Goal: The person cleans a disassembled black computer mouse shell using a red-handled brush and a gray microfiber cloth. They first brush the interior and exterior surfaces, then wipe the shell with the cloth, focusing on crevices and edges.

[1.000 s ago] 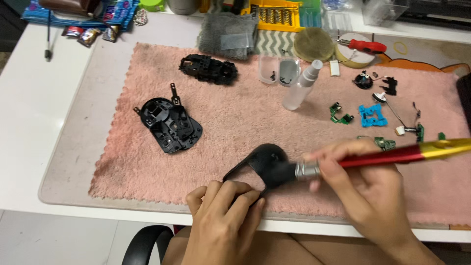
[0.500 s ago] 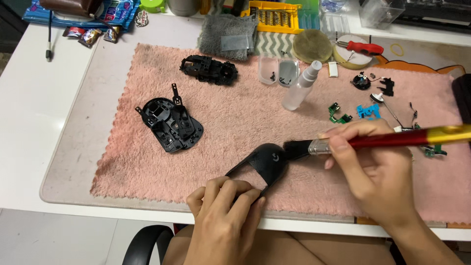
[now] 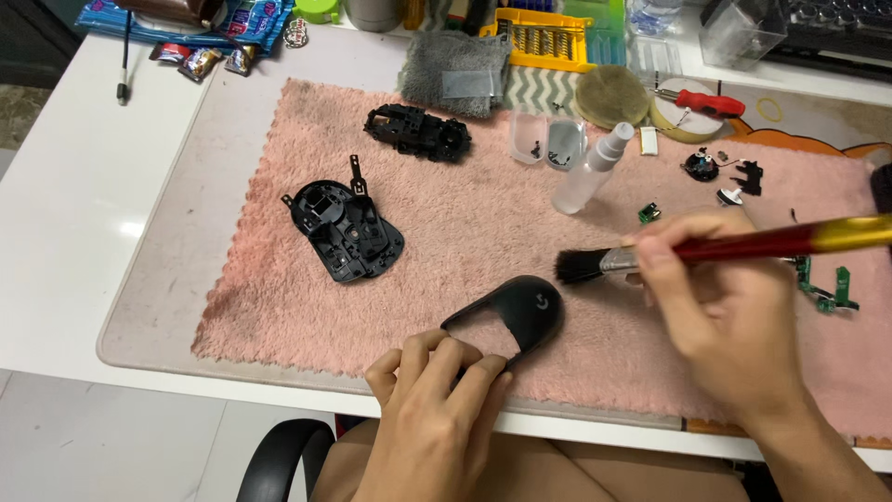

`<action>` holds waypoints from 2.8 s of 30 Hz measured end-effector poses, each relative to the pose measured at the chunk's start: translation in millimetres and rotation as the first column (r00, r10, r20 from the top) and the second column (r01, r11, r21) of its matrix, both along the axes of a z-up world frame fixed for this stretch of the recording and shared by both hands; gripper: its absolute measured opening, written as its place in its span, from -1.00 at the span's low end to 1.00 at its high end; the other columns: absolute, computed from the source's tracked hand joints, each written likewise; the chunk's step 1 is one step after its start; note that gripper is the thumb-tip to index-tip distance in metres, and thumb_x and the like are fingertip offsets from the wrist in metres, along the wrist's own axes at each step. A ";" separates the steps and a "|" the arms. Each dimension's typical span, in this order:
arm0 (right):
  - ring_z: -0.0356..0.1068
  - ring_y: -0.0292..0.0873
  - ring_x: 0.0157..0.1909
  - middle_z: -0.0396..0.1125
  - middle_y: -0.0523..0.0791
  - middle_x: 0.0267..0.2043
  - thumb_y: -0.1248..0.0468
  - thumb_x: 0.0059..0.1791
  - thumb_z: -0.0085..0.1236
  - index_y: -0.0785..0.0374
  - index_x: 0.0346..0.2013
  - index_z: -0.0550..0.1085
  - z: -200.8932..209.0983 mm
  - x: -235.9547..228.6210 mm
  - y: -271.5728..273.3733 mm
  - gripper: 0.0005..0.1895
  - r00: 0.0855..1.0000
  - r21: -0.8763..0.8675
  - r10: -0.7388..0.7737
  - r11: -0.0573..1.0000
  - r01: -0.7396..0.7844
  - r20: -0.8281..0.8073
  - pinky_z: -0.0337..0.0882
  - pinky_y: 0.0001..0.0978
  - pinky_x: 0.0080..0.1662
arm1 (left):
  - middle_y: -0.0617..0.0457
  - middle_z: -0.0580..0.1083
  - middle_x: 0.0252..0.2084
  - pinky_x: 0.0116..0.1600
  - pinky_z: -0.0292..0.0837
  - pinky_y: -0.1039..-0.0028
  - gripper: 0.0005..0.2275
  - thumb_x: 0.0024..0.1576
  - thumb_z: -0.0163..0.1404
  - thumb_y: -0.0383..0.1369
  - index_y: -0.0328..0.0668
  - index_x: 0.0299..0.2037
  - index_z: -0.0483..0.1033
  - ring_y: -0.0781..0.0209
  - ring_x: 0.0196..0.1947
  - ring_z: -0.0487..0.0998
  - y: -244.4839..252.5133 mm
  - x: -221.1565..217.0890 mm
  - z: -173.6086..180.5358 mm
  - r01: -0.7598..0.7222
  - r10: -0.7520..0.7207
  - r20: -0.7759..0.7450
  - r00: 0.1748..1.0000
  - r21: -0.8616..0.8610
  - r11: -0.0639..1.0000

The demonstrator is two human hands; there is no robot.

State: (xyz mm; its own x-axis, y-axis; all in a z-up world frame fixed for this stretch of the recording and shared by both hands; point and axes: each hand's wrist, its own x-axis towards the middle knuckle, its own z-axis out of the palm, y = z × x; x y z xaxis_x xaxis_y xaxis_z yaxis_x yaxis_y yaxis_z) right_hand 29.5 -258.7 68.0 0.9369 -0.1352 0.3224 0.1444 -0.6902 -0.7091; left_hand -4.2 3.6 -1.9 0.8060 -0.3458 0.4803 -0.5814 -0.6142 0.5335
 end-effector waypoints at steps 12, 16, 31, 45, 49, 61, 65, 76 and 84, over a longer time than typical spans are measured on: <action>0.60 -0.11 0.16 0.56 -0.04 0.03 0.31 0.20 0.12 0.23 -0.09 0.48 -14.7 -22.9 -25.8 -0.95 0.953 -0.042 0.303 0.952 -0.302 0.027 0.47 -0.14 0.47 | 0.32 0.62 0.13 0.23 0.00 0.00 -0.79 0.42 0.02 -0.14 0.16 0.06 0.72 -0.04 0.27 0.39 39.0 35.7 5.6 0.052 -0.042 -0.097 0.994 0.105 0.993; 0.66 0.01 0.17 0.57 0.06 0.09 0.34 0.20 0.11 0.23 -0.07 0.44 -7.5 -29.2 1.3 -0.97 0.946 0.200 0.287 0.928 -0.314 0.151 0.83 -0.33 0.09 | 0.28 0.66 0.15 0.18 0.00 0.01 -0.81 0.35 0.10 -0.28 0.10 0.08 0.76 -0.10 0.31 0.39 44.3 46.8 10.9 0.081 -0.072 -0.071 0.995 0.128 0.988; 0.66 0.10 0.07 0.50 0.19 0.20 0.33 0.17 0.19 0.32 -0.01 0.57 -33.1 -47.9 20.7 -0.87 0.719 -0.264 0.660 0.749 -0.607 0.219 0.69 -0.30 0.08 | 0.18 0.63 0.08 0.15 0.19 0.08 -0.76 0.38 0.01 -0.32 0.01 0.14 0.74 -0.09 0.18 0.43 49.5 67.1 13.2 0.176 -0.172 -0.037 0.984 0.212 0.961; 0.62 0.01 -0.12 0.49 0.10 0.05 0.26 0.13 0.37 0.27 -0.10 0.56 -50.0 -67.8 20.2 -0.83 0.707 -0.420 0.675 0.715 -0.558 0.211 0.68 -0.31 0.00 | 0.14 0.63 0.04 0.09 0.23 0.09 -0.79 0.42 0.01 -0.35 0.00 0.07 0.76 -0.08 0.08 0.45 50.2 68.9 13.8 0.199 -0.201 -0.013 0.980 0.229 0.953; 0.69 -0.21 0.03 0.66 -0.15 0.05 0.11 0.15 0.17 0.00 -0.16 0.67 -21.4 -78.3 18.5 -0.84 0.906 -0.133 0.325 0.945 -0.299 0.269 0.60 -0.47 0.07 | 0.18 0.66 0.04 0.04 0.23 0.11 -0.80 0.43 0.02 -0.37 -0.01 0.08 0.75 -0.08 0.05 0.46 49.1 70.6 30.4 0.191 -0.199 0.028 0.980 0.176 0.966; 0.59 0.01 0.21 0.59 0.03 0.03 0.34 0.23 0.07 0.32 -0.13 0.59 -22.4 -39.1 11.0 -0.84 0.964 0.298 0.054 0.945 -0.133 0.261 0.54 -0.14 0.39 | 0.04 0.63 0.19 0.17 0.43 0.16 -0.64 0.21 0.14 -0.53 0.09 0.17 0.76 -0.14 0.07 0.57 32.8 106.3 34.0 0.320 -0.303 -0.136 0.943 0.136 0.938; 0.66 -0.11 0.14 0.64 -0.05 0.04 0.13 0.19 0.08 0.20 -0.19 0.69 -27.2 -41.9 20.7 -0.70 0.972 0.112 0.145 0.979 -0.167 0.187 0.59 -0.23 0.24 | 0.02 0.68 0.15 0.06 0.40 0.17 -0.64 0.27 0.02 -0.60 -0.12 0.20 0.74 -0.05 -0.03 0.59 29.5 104.7 19.6 0.350 -0.346 -0.056 0.937 0.088 0.933; 0.68 -0.26 -0.11 0.62 -0.15 -0.13 0.12 0.17 0.10 0.10 -0.29 0.67 -57.7 -69.6 12.5 -0.73 0.978 0.091 0.164 0.980 -0.177 0.128 0.58 -0.43 0.02 | 0.08 0.70 0.11 0.03 0.39 0.21 -0.68 0.27 0.05 -0.57 -0.08 0.11 0.79 -0.01 -0.07 0.52 31.3 100.5 13.0 0.353 -0.351 -0.045 0.935 0.076 0.932; 0.64 -0.24 0.09 0.59 -0.12 0.02 0.16 0.21 0.11 0.12 -0.19 0.60 -44.2 -60.9 24.4 -0.82 0.977 -0.034 0.147 0.989 -0.143 0.155 0.53 -0.41 0.16 | 0.10 0.70 0.12 -0.03 0.37 0.21 -0.72 0.35 0.01 -0.53 -0.07 0.10 0.80 0.00 -0.09 0.51 30.5 99.2 18.5 0.343 -0.340 -0.041 0.939 0.099 0.934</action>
